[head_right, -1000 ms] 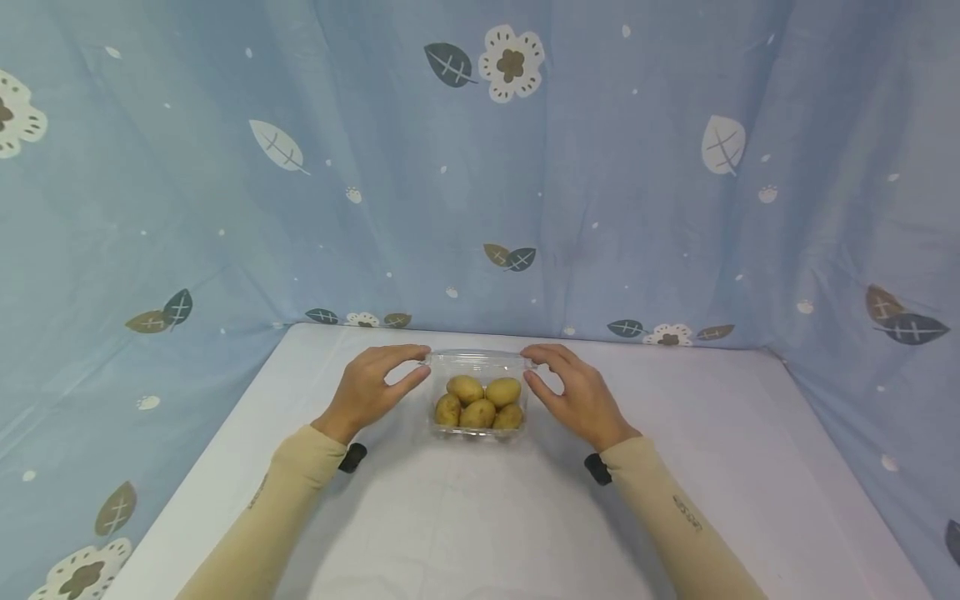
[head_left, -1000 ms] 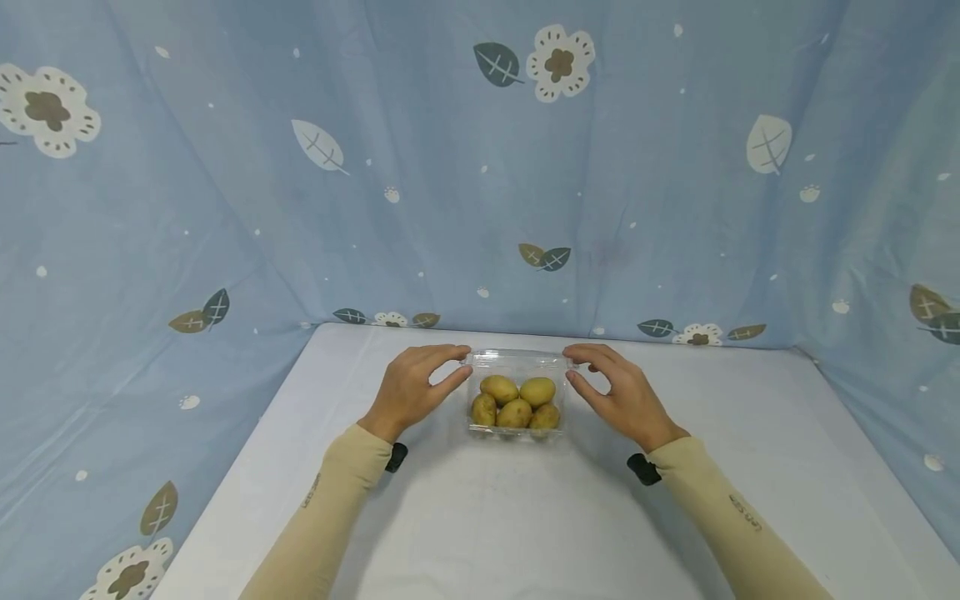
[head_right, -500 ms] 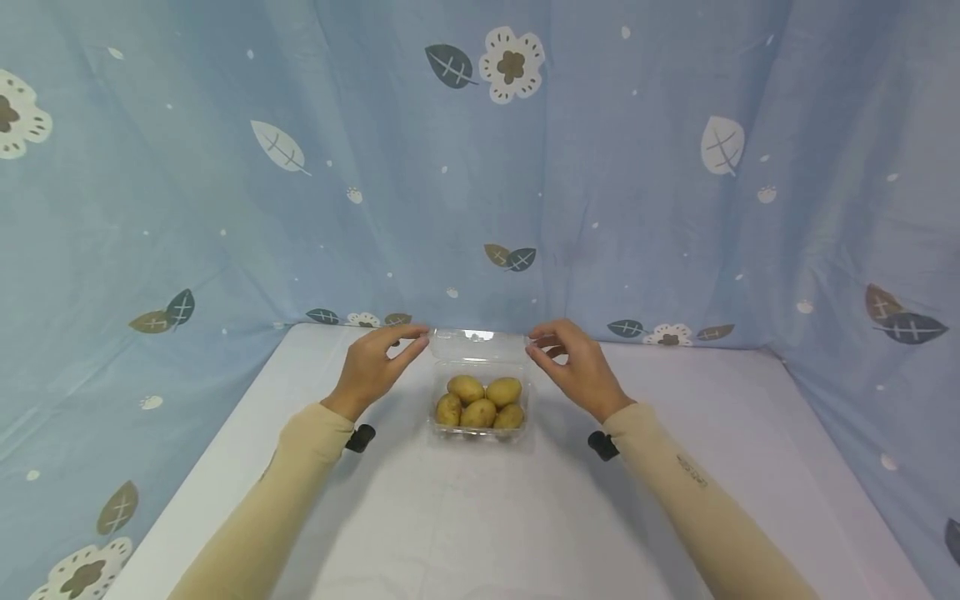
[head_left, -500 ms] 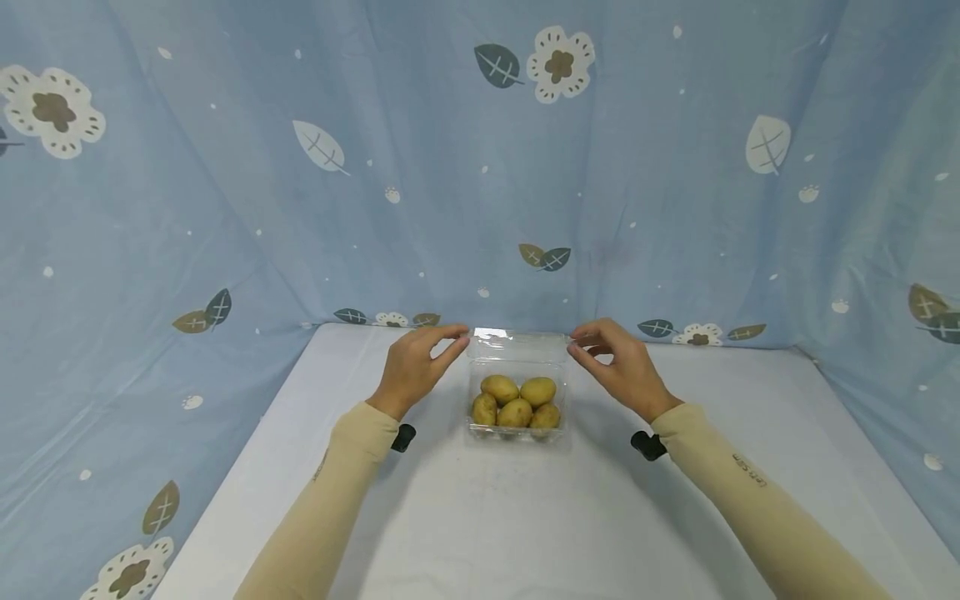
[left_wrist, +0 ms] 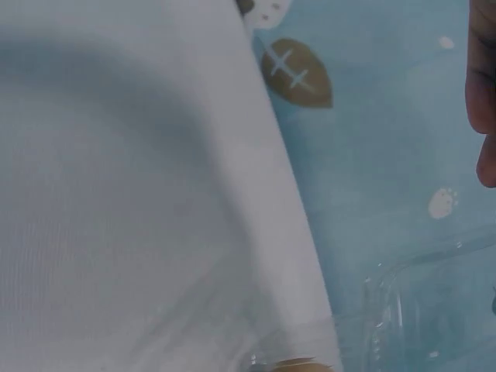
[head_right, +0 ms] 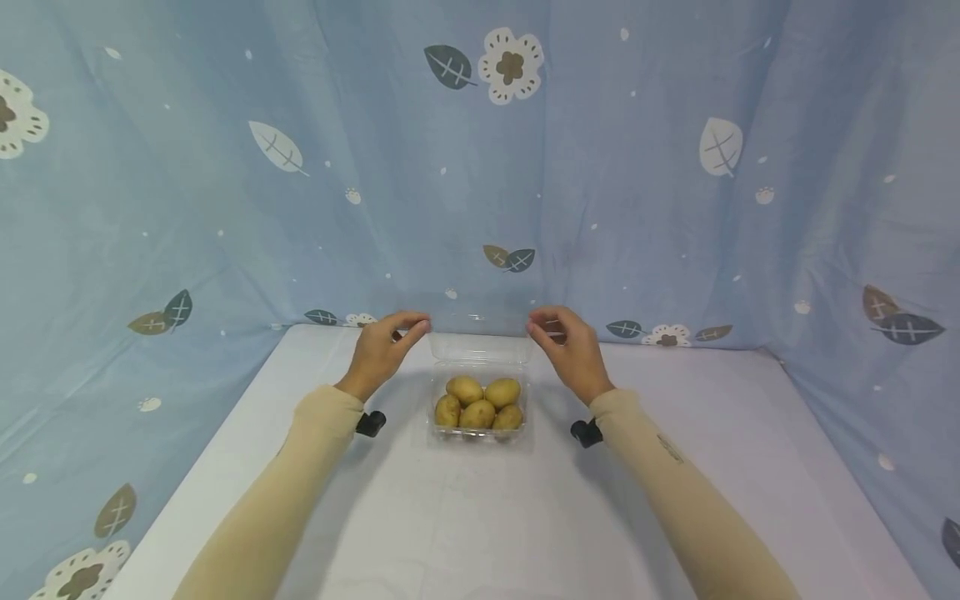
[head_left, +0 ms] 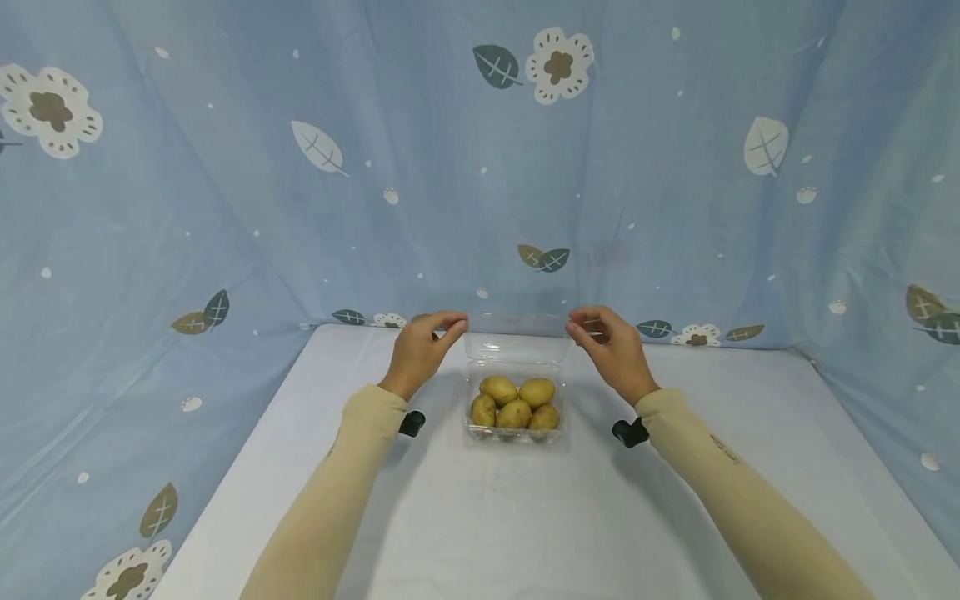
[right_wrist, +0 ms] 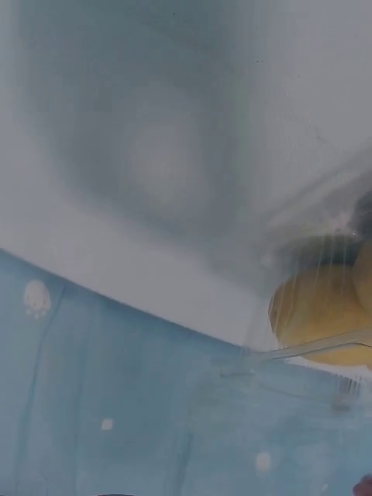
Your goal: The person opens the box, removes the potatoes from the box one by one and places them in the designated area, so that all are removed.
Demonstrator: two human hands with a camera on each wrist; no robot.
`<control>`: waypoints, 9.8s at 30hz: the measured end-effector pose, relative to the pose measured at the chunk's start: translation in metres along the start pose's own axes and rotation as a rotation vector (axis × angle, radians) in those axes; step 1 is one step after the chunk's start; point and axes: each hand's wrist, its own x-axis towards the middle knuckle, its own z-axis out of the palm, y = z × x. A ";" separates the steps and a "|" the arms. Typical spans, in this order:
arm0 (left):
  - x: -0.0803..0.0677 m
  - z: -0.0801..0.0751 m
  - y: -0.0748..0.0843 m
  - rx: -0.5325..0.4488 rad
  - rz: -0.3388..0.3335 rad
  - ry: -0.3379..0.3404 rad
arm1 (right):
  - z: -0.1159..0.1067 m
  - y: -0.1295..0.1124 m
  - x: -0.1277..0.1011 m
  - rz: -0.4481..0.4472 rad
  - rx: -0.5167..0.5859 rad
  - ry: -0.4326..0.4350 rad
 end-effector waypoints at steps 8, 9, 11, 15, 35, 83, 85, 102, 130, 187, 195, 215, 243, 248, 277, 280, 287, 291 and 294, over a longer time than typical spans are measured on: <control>-0.002 0.013 -0.008 -0.070 -0.110 -0.037 | 0.007 0.013 0.001 0.096 0.082 0.018; -0.003 0.014 -0.009 -0.067 -0.121 -0.049 | 0.008 0.014 0.001 0.104 0.086 0.025; -0.005 0.017 -0.011 -0.056 -0.135 -0.070 | 0.009 0.015 0.000 0.124 0.082 0.033; -0.009 0.020 -0.014 -0.025 -0.148 -0.075 | 0.012 0.021 -0.002 0.166 0.036 -0.004; -0.024 0.027 -0.016 -0.108 -0.275 -0.309 | 0.025 0.032 -0.021 0.368 0.038 -0.257; -0.021 0.018 0.003 0.136 -0.356 -0.320 | 0.024 0.032 -0.027 0.427 -0.074 -0.316; -0.023 0.012 0.006 0.147 -0.342 -0.316 | 0.021 0.029 -0.027 0.415 -0.082 -0.290; -0.071 -0.007 0.034 0.223 -0.186 -0.437 | -0.009 0.009 -0.029 0.172 -0.116 -0.277; -0.089 0.008 0.031 0.240 -0.139 -0.502 | 0.026 -0.009 -0.022 -0.075 -0.234 -0.510; -0.087 0.011 0.030 0.200 -0.172 -0.497 | 0.055 -0.007 -0.004 -0.143 -0.436 -0.752; -0.087 0.011 0.032 0.200 -0.170 -0.509 | 0.053 -0.005 -0.005 -0.232 -0.471 -0.761; -0.089 0.012 0.032 0.179 -0.175 -0.513 | 0.049 -0.008 -0.008 -0.266 -0.475 -0.663; -0.089 0.010 0.030 0.183 -0.172 -0.503 | -0.013 -0.017 -0.025 -0.286 -0.426 -0.341; -0.089 0.011 0.029 0.183 -0.165 -0.497 | -0.024 -0.010 -0.032 -0.247 -0.445 -0.340; -0.088 0.010 0.030 0.172 -0.148 -0.493 | -0.024 0.027 -0.068 0.012 -0.482 -0.454; -0.088 0.010 0.030 0.171 -0.144 -0.490 | -0.023 0.028 -0.069 0.010 -0.476 -0.454; -0.088 0.010 0.030 0.182 -0.147 -0.496 | -0.024 0.028 -0.070 0.029 -0.481 -0.467; -0.087 0.010 0.030 0.171 -0.148 -0.494 | -0.024 0.027 -0.071 0.032 -0.478 -0.460; -0.087 0.010 0.031 0.164 -0.146 -0.491 | -0.024 0.027 -0.071 0.031 -0.478 -0.460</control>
